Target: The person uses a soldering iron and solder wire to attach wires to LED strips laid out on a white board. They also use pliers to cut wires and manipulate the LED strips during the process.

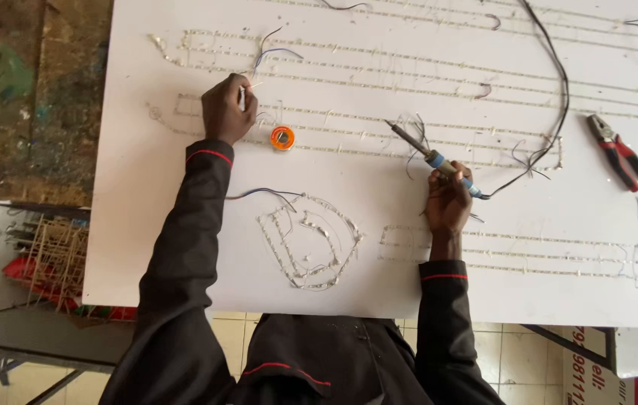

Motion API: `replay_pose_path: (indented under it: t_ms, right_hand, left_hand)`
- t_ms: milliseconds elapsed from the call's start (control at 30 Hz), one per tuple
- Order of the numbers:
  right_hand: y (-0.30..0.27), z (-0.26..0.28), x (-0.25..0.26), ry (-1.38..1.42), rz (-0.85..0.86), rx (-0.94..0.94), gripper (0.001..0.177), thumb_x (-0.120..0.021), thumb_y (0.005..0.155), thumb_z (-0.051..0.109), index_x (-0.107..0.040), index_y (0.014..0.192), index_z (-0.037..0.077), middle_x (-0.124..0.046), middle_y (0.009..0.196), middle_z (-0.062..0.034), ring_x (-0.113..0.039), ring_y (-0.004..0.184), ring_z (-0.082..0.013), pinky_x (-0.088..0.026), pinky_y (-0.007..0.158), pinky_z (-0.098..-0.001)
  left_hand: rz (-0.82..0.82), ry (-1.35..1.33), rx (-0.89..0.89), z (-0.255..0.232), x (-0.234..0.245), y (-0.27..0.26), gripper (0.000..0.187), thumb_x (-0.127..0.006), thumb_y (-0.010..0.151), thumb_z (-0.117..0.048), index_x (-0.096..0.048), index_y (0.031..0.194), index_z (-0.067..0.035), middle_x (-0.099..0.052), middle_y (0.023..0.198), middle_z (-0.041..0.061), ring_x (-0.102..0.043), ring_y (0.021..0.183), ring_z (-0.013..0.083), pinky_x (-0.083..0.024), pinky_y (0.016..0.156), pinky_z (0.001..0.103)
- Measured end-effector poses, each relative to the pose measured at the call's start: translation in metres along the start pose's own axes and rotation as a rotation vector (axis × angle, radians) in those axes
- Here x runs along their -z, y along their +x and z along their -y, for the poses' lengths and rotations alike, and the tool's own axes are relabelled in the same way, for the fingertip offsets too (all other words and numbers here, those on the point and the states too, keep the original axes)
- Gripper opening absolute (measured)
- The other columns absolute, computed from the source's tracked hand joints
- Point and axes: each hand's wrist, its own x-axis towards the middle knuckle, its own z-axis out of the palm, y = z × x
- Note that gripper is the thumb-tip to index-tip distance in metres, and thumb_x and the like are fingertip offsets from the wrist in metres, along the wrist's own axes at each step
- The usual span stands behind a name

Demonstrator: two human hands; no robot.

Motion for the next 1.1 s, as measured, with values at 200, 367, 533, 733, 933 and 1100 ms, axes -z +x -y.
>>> replay_pose_path:
  t_ms: [200, 367, 533, 733, 933, 1100]
  right_hand:
    - [-0.0005, -0.0008, -0.0008, -0.015, 0.005, -0.002, 0.032, -0.077, 0.107, 0.027, -0.07, 0.131, 0.008, -0.079, 0.109, -0.0144, -0.083, 0.104, -0.0263, -0.073, 0.097, -0.033]
    - [-0.0009, -0.0013, -0.001, -0.027, 0.003, 0.006, 0.032, -0.076, 0.107, 0.028, -0.07, 0.131, 0.008, -0.079, 0.109, -0.0141, -0.083, 0.103, -0.0256, -0.074, 0.097, -0.033]
    - [-0.001, -0.002, -0.0002, -0.023, 0.018, 0.006, 0.029, -0.075, 0.109, 0.026, -0.07, 0.131, 0.007, -0.08, 0.108, -0.0145, -0.084, 0.102, -0.0262, -0.074, 0.096, -0.0336]
    - [-0.0007, -0.0022, 0.0003, -0.04, 0.02, 0.016, 0.028, -0.075, 0.108, 0.026, -0.071, 0.13, 0.008, -0.079, 0.109, -0.0131, -0.084, 0.101, -0.0263, -0.074, 0.096, -0.0341]
    - [-0.0026, -0.0014, -0.006, -0.047, 0.011, 0.011, 0.029, -0.075, 0.108, 0.027, -0.07, 0.13, 0.009, -0.079, 0.109, -0.0113, -0.084, 0.1, -0.0252, -0.074, 0.096, -0.0333]
    - [-0.0026, -0.0025, -0.0043, -0.039, 0.019, 0.012, 0.029, -0.076, 0.107, 0.026, -0.071, 0.129, 0.008, -0.079, 0.11, -0.0121, -0.085, 0.1, -0.0264, -0.074, 0.096, -0.034]
  left_hand:
    - [0.009, -0.044, 0.002, 0.002, -0.0029, -0.0029, 0.016, -0.072, 0.091, -0.011, -0.061, 0.1, -0.018, -0.056, 0.066, 0.005, -0.07, 0.064, 0.0341, -0.059, 0.065, 0.047]
    - [0.014, -0.048, 0.011, -0.0002, 0.0004, -0.0016, 0.014, -0.07, 0.094, -0.011, -0.061, 0.101, -0.018, -0.056, 0.067, 0.006, -0.07, 0.064, 0.0334, -0.059, 0.065, 0.045]
    - [0.036, -0.04, 0.011, -0.0014, 0.0008, 0.0, 0.013, -0.071, 0.095, -0.01, -0.063, 0.103, -0.017, -0.059, 0.067, 0.007, -0.072, 0.065, 0.0333, -0.059, 0.065, 0.045]
    - [0.095, -0.052, 0.006, -0.0028, 0.0006, 0.0021, 0.013, -0.071, 0.094, -0.01, -0.064, 0.103, -0.016, -0.059, 0.067, 0.007, -0.072, 0.065, 0.0341, -0.058, 0.064, 0.047]
    - [0.19, -0.042, 0.044, -0.0011, 0.0011, 0.0047, 0.005, -0.072, 0.103, -0.013, -0.068, 0.106, -0.014, -0.067, 0.073, 0.008, -0.076, 0.071, 0.0323, -0.06, 0.069, 0.047]
    - [0.223, -0.046, 0.056, -0.0027, 0.0046, 0.0037, 0.004, -0.072, 0.106, -0.013, -0.068, 0.107, -0.014, -0.066, 0.073, 0.007, -0.075, 0.07, 0.0313, -0.06, 0.069, 0.045]
